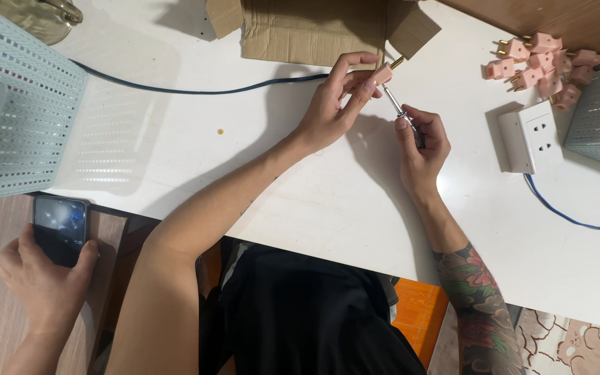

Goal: The person assembles pink electrical plugs by inserting wires into the terminals and tightening them with a screwdriver. They handle multiple plugs, wires, and screws, placing finished plugs into a basket and occasionally picking up a phone.

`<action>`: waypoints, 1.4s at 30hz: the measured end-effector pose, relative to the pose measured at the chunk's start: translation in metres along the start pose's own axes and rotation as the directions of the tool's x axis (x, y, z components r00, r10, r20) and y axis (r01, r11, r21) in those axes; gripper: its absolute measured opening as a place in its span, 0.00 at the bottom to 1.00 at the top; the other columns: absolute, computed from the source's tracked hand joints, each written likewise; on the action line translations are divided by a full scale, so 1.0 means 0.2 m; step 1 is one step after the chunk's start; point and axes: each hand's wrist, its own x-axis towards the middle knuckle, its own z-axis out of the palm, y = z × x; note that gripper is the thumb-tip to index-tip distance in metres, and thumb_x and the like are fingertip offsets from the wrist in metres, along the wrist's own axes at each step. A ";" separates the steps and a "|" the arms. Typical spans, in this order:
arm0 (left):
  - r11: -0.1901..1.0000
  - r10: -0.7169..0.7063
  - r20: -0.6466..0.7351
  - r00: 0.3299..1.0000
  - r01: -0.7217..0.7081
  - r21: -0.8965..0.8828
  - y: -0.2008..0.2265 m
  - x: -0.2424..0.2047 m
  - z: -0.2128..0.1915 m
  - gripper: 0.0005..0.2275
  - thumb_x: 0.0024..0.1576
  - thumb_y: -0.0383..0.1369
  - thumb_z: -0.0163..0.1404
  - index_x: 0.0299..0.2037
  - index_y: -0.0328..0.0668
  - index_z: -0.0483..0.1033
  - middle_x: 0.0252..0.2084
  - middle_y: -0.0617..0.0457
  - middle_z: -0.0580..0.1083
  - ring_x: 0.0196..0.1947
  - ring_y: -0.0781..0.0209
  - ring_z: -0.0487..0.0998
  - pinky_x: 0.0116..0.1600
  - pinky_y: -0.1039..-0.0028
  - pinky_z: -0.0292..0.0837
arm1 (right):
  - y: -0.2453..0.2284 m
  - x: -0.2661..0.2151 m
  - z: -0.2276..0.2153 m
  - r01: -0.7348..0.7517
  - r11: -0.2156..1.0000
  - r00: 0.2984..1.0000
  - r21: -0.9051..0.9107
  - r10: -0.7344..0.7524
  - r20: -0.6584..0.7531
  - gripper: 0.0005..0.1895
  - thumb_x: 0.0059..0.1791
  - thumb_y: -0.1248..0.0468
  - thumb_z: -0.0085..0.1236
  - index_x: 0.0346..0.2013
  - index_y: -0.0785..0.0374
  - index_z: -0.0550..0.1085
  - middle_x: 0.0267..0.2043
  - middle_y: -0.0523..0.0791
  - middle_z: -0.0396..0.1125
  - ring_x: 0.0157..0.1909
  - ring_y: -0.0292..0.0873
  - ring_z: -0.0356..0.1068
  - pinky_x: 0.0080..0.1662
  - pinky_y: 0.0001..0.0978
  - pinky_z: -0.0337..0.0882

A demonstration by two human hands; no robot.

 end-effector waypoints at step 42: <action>0.985 -0.126 0.089 0.988 0.135 -0.109 -0.03 0.05 -0.04 0.29 0.75 0.55 0.39 0.78 0.43 0.68 0.62 0.41 0.84 0.50 0.59 0.84 0.67 0.67 0.85 | -0.04 0.01 0.01 -0.017 0.995 1.000 0.102 0.016 0.008 0.12 0.67 0.60 0.58 0.57 0.67 0.78 0.30 0.42 0.64 0.32 0.36 0.61 0.38 0.28 0.59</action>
